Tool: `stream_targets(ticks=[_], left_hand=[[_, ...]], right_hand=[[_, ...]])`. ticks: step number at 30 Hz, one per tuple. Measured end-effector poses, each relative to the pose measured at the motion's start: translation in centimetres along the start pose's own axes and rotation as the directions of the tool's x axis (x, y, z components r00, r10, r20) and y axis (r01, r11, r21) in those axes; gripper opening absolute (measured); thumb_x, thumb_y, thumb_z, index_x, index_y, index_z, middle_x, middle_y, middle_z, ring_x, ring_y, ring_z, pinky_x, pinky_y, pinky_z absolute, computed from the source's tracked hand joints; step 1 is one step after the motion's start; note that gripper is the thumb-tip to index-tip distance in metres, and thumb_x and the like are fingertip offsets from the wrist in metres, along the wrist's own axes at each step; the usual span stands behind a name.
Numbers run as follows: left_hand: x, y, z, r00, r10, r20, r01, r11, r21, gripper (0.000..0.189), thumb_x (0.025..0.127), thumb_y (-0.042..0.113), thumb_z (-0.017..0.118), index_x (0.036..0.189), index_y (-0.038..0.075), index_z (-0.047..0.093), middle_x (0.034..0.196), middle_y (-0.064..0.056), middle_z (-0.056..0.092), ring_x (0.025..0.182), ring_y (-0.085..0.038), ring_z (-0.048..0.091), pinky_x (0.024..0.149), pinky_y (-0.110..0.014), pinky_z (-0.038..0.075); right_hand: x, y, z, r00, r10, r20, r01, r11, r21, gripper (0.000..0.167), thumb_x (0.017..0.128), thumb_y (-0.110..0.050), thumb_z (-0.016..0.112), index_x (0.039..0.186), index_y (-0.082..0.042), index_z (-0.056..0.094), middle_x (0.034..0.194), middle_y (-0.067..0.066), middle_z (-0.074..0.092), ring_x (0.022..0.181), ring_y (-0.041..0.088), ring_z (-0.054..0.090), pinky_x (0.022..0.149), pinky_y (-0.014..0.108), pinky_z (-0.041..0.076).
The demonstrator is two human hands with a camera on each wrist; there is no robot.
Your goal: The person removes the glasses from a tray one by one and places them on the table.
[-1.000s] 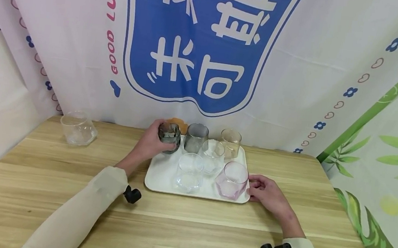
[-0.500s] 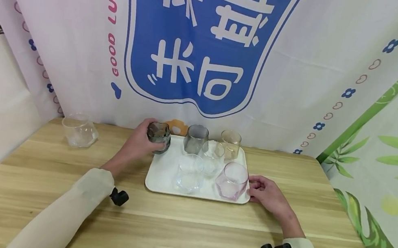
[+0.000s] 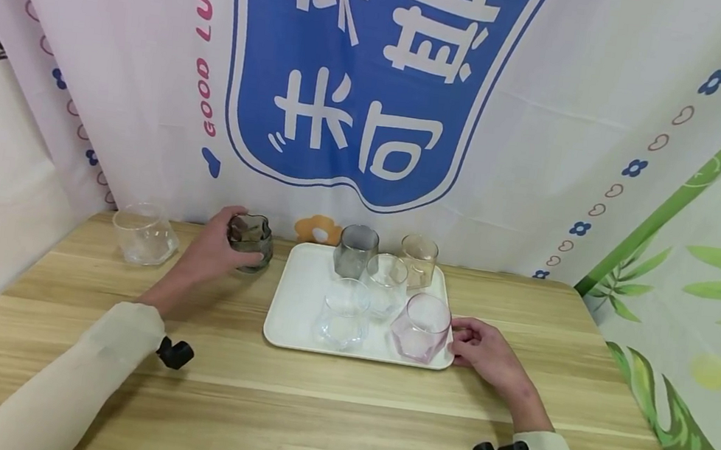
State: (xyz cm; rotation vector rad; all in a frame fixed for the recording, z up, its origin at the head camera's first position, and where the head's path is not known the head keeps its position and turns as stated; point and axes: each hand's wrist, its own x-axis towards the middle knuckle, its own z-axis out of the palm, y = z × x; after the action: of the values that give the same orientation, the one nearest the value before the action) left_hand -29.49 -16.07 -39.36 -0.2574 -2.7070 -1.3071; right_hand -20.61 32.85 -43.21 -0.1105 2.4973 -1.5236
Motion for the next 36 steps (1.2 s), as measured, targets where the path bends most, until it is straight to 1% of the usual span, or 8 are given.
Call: stream_targets(ticks=[3, 9, 14, 19, 25, 30, 36], left_hand=[[-0.2, -0.4, -0.9, 1.000, -0.006, 0.002, 0.006, 1.000, 0.011, 0.090, 0.085, 0.020, 0.083, 0.155, 0.000, 0.030, 0.137, -0.025, 0.048, 0.124, -0.041, 0.048, 0.106, -0.056, 0.040], [-0.8, -1.3, -2.3, 1.000, 0.000, 0.013, -0.001, 0.999, 0.044, 0.087, 0.085, 0.019, 0.082, 0.155, 0.002, 0.033, 0.137, -0.025, 0.049, 0.122, -0.042, 0.048, 0.101, -0.058, 0.043], [-1.0, -2.1, -3.3, 1.000, 0.009, 0.012, -0.010, 0.997, 0.071, 0.086, 0.085, 0.018, 0.082, 0.154, 0.001, 0.035, 0.136, -0.026, 0.049, 0.120, -0.042, 0.049, 0.100, -0.058, 0.043], [-1.1, -2.9, -3.8, 1.000, 0.028, 0.000, -0.028, 0.995, 0.092, 0.085, 0.084, 0.017, 0.083, 0.153, 0.000, 0.037, 0.134, -0.027, 0.050, 0.119, -0.043, 0.050, 0.099, -0.059, 0.044], [-1.5, -3.4, -4.3, 1.000, 0.008, 0.012, -0.009, 0.993, 0.117, 0.085, 0.083, 0.016, 0.082, 0.153, 0.000, 0.036, 0.139, -0.029, 0.048, 0.122, -0.044, 0.048, 0.101, -0.062, 0.042], [-1.6, -3.6, -4.6, 1.000, 0.003, 0.021, -0.005, 0.993, 0.118, 0.085, 0.084, 0.015, 0.081, 0.153, -0.001, 0.036, 0.143, -0.030, 0.044, 0.124, -0.045, 0.046, 0.103, -0.063, 0.041], [-1.5, -4.3, -4.8, 1.000, 0.001, 0.012, -0.002, 0.989, 0.147, 0.084, 0.084, 0.016, 0.082, 0.152, -0.002, 0.037, 0.140, -0.032, 0.045, 0.122, -0.047, 0.047, 0.101, -0.065, 0.042]], right_hand=[[0.0, 0.0, 0.0, 1.000, -0.003, 0.002, 0.003, 1.000, -0.001, 0.052, 0.100, -0.005, 0.065, 0.142, 0.016, 0.043, 0.109, 0.017, 0.058, 0.099, 0.022, 0.061, 0.077, 0.033, 0.060], [0.0, 0.0, -0.1, 1.000, -0.002, -0.005, 0.002, 1.000, -0.004, 0.053, 0.099, -0.005, 0.066, 0.142, 0.016, 0.043, 0.108, 0.017, 0.059, 0.098, 0.021, 0.061, 0.077, 0.032, 0.060], [0.0, 0.0, -0.1, 1.000, -0.001, -0.004, 0.001, 1.000, -0.006, 0.054, 0.099, -0.005, 0.066, 0.143, 0.016, 0.042, 0.108, 0.017, 0.058, 0.098, 0.021, 0.061, 0.077, 0.032, 0.060], [0.0, 0.0, -0.1, 1.000, 0.002, -0.013, -0.002, 1.000, -0.015, 0.053, 0.100, -0.006, 0.065, 0.143, 0.015, 0.043, 0.108, 0.017, 0.058, 0.098, 0.021, 0.061, 0.077, 0.032, 0.060], [0.0, 0.1, -0.1, 1.000, -0.002, -0.003, 0.002, 1.000, 0.001, 0.053, 0.100, -0.006, 0.065, 0.143, 0.015, 0.043, 0.109, 0.017, 0.058, 0.099, 0.023, 0.061, 0.077, 0.033, 0.060], [-0.1, 0.0, -0.1, 1.000, -0.001, -0.007, 0.001, 1.000, 0.008, 0.053, 0.099, -0.005, 0.066, 0.142, 0.015, 0.043, 0.109, 0.017, 0.058, 0.098, 0.023, 0.061, 0.076, 0.033, 0.060], [-0.1, -0.2, 0.0, 1.000, -0.005, -0.003, 0.005, 1.000, 0.012, 0.052, 0.099, -0.005, 0.066, 0.142, 0.016, 0.044, 0.109, 0.017, 0.058, 0.098, 0.021, 0.061, 0.076, 0.033, 0.060]])
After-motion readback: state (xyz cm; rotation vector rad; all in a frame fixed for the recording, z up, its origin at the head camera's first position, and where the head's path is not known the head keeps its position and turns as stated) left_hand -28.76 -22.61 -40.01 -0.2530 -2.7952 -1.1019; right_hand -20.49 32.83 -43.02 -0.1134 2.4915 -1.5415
